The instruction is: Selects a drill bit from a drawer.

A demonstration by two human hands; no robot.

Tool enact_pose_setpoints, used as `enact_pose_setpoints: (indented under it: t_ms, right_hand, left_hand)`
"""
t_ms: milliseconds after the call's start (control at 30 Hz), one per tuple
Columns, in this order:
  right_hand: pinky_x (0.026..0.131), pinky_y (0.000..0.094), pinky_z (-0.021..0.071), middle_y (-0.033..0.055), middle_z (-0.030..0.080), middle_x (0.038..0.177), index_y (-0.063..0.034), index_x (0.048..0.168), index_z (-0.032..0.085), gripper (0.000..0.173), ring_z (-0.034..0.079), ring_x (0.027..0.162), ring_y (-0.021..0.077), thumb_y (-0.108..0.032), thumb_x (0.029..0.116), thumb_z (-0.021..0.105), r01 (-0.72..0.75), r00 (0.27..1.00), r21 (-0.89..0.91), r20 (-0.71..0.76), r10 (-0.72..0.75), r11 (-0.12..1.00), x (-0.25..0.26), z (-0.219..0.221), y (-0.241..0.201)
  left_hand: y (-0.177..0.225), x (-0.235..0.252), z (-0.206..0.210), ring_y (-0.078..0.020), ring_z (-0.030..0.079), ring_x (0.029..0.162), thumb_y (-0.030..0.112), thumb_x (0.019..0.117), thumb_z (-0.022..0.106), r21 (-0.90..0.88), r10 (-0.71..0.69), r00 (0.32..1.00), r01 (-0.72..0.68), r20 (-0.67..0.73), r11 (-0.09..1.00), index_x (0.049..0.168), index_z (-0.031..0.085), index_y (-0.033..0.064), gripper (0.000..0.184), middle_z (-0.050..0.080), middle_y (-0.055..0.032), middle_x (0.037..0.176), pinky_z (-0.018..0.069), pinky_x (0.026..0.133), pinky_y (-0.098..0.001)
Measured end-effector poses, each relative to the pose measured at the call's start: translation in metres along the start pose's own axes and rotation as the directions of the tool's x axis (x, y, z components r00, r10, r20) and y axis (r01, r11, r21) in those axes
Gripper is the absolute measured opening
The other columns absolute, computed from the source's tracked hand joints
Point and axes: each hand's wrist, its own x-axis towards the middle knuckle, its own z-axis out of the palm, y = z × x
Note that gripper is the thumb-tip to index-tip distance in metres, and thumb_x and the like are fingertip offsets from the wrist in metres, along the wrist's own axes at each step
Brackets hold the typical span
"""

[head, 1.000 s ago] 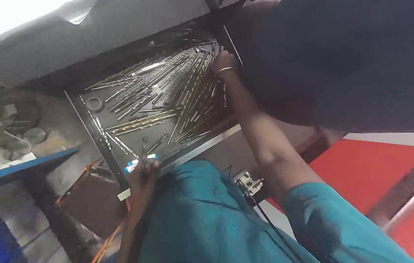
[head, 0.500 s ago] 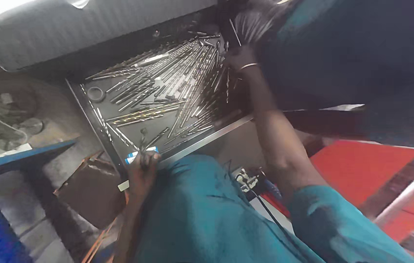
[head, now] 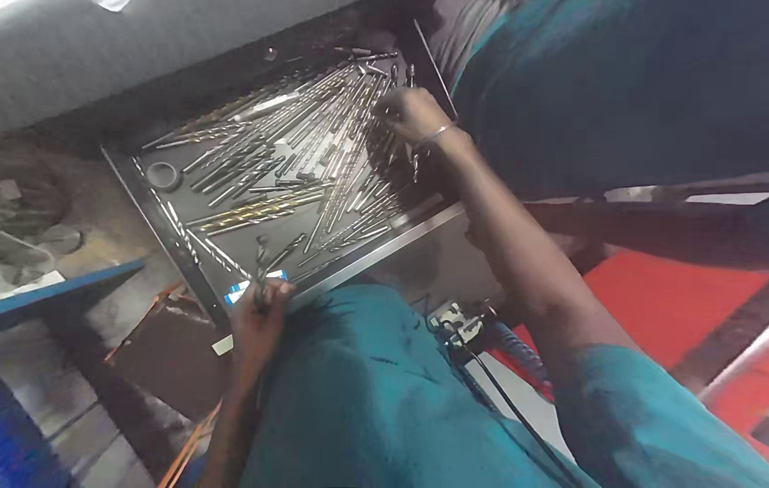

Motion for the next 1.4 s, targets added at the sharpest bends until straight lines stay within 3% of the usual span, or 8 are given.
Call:
enact_pose_setpoints:
  t_ms: [200, 433, 633, 833, 1033, 1167, 1300, 1400]
  right_hand:
    - [0.101, 0.0634, 0.0488, 0.0160, 0.072, 0.120, -0.0136, 0.122, 0.073, 0.026, 0.067, 0.114, 0.0390, -0.019, 0.0986, 0.062, -0.158, 0.986, -0.013, -0.045, 0.158, 0.987, 0.022, -0.015, 0.013]
    - [0.101, 0.0667, 0.0470, 0.0207, 0.069, 0.124, -0.0101, 0.121, 0.072, 0.030, 0.064, 0.118, 0.0435, -0.007, 0.0914, 0.067, -0.081, 0.994, -0.060, 0.064, 0.085, 0.995, 0.033, -0.001, 0.018]
    - [0.111, 0.0650, 0.0409, 0.0156, 0.058, 0.146, -0.0166, 0.146, 0.057, 0.065, 0.055, 0.134, 0.0410, 0.002, 0.0851, 0.069, -0.052, 0.991, -0.061, 0.116, 0.059, 0.997, 0.028, 0.000, 0.013]
    - [0.103, 0.0571, 0.0492, 0.0148, 0.071, 0.123, -0.0111, 0.129, 0.069, 0.031, 0.068, 0.113, 0.0333, -0.011, 0.1018, 0.054, -0.023, 0.995, 0.042, 0.101, 0.018, 0.999, -0.029, -0.020, 0.009]
    - [0.096, 0.0600, 0.0522, 0.0149, 0.075, 0.109, -0.0096, 0.117, 0.074, 0.022, 0.071, 0.102, 0.0339, -0.012, 0.0986, 0.063, -0.036, 0.975, 0.042, 0.221, 0.026, 0.998, -0.089, -0.010, -0.012]
    - [0.100, 0.0608, 0.0501, 0.0186, 0.070, 0.121, -0.0074, 0.120, 0.073, 0.033, 0.067, 0.113, 0.0393, -0.001, 0.0874, 0.070, 0.004, 0.963, -0.017, 0.269, 0.001, 1.000, -0.111, 0.023, -0.018]
    - [0.106, 0.0503, 0.0502, 0.0129, 0.067, 0.132, -0.0070, 0.121, 0.072, 0.026, 0.064, 0.122, 0.0322, -0.006, 0.0990, 0.058, 0.086, 0.989, -0.023, 0.126, -0.083, 0.996, -0.113, 0.052, -0.017]
    - [0.104, 0.0517, 0.0514, 0.0156, 0.067, 0.131, -0.0037, 0.120, 0.072, 0.029, 0.063, 0.122, 0.0367, 0.002, 0.0962, 0.057, 0.099, 0.994, -0.102, 0.056, -0.094, 0.990, -0.100, 0.063, -0.014]
  left_hand:
    - [-0.001, -0.002, -0.001, -0.0102, 0.070, 0.076, 0.012, 0.0984, 0.063, -0.089, -0.016, 0.999, 0.013, -0.033, 0.996, 0.097, 0.062, 0.0044, 0.008, 0.073, 0.0001, 0.089, 0.0612, 0.070, -0.0295]
    - [0.000, -0.002, 0.002, -0.0066, 0.067, 0.070, 0.015, 0.0979, 0.064, -0.045, -0.035, 0.998, 0.032, -0.056, 0.998, 0.098, 0.063, 0.0034, 0.012, 0.071, 0.0020, 0.085, 0.0581, 0.064, -0.0256]
    - [-0.001, 0.000, 0.000, -0.0063, 0.069, 0.072, 0.012, 0.0986, 0.063, -0.010, 0.007, 1.000, -0.007, -0.013, 1.000, 0.099, 0.061, 0.0013, 0.011, 0.073, -0.0004, 0.089, 0.0587, 0.066, -0.0247]
    - [-0.001, -0.001, -0.001, -0.0021, 0.062, 0.066, 0.013, 0.0987, 0.063, -0.038, -0.025, 0.999, 0.024, -0.023, 0.999, 0.102, 0.063, 0.0028, 0.010, 0.070, 0.0036, 0.085, 0.0537, 0.060, -0.0210]
    - [-0.002, 0.002, 0.001, -0.0031, 0.066, 0.072, 0.012, 0.0990, 0.063, -0.080, -0.021, 1.000, 0.019, -0.017, 0.997, 0.104, 0.064, 0.0030, 0.010, 0.072, 0.0042, 0.088, 0.0577, 0.067, -0.0231]
    - [-0.002, 0.004, 0.002, -0.0038, 0.067, 0.073, 0.012, 0.0985, 0.064, -0.045, -0.027, 1.000, 0.027, -0.002, 0.999, 0.103, 0.063, 0.0021, 0.011, 0.073, 0.0029, 0.089, 0.0582, 0.068, -0.0241]
    - [0.003, 0.004, 0.000, -0.0046, 0.069, 0.079, 0.020, 0.1022, 0.059, 0.019, -0.053, 0.998, 0.053, 0.028, 0.998, 0.107, 0.064, -0.0002, 0.021, 0.073, 0.0012, 0.092, 0.0594, 0.072, -0.0262]
    - [0.009, 0.008, 0.000, -0.0060, 0.069, 0.081, 0.027, 0.1055, 0.053, 0.009, -0.050, 0.997, 0.049, 0.063, 0.999, 0.106, 0.064, 0.0014, 0.028, 0.073, 0.0011, 0.094, 0.0596, 0.074, -0.0276]
